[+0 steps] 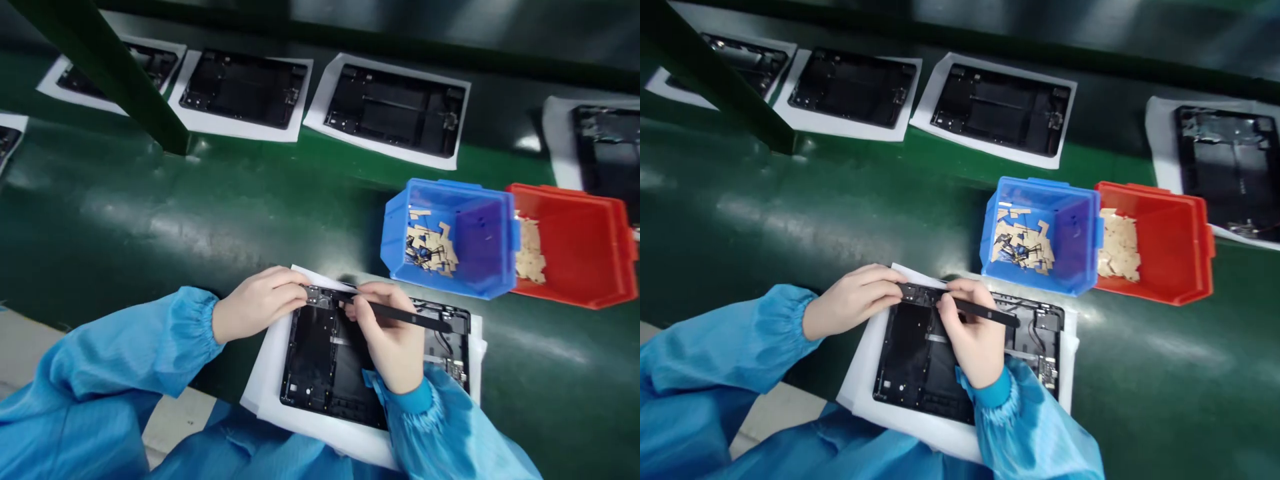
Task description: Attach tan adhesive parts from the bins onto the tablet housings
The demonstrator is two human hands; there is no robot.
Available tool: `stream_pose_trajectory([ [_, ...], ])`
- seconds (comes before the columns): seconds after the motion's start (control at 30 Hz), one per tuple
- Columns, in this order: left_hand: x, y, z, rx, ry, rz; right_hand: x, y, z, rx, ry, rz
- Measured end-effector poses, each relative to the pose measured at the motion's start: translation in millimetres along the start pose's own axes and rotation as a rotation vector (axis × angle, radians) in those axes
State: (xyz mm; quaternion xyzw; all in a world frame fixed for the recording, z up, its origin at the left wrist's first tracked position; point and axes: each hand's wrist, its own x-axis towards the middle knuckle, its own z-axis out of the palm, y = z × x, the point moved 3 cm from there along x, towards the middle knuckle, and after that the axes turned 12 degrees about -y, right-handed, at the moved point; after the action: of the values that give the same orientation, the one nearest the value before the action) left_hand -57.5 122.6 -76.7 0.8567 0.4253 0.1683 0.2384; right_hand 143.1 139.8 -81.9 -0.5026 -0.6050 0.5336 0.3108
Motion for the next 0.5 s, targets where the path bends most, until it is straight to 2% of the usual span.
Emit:
stream_pose_trajectory([
  [0.2, 4.0, -0.9, -2.5, -0.062, -0.02, 0.075, 0.2, 1.6, 2.9, -0.183, 0.018, 0.018],
  [0.5, 5.0, -4.3, -2.2, -0.137, -0.07, 0.045, 1.6, 0.3, 4.2, -0.2, 0.039, 0.025],
])
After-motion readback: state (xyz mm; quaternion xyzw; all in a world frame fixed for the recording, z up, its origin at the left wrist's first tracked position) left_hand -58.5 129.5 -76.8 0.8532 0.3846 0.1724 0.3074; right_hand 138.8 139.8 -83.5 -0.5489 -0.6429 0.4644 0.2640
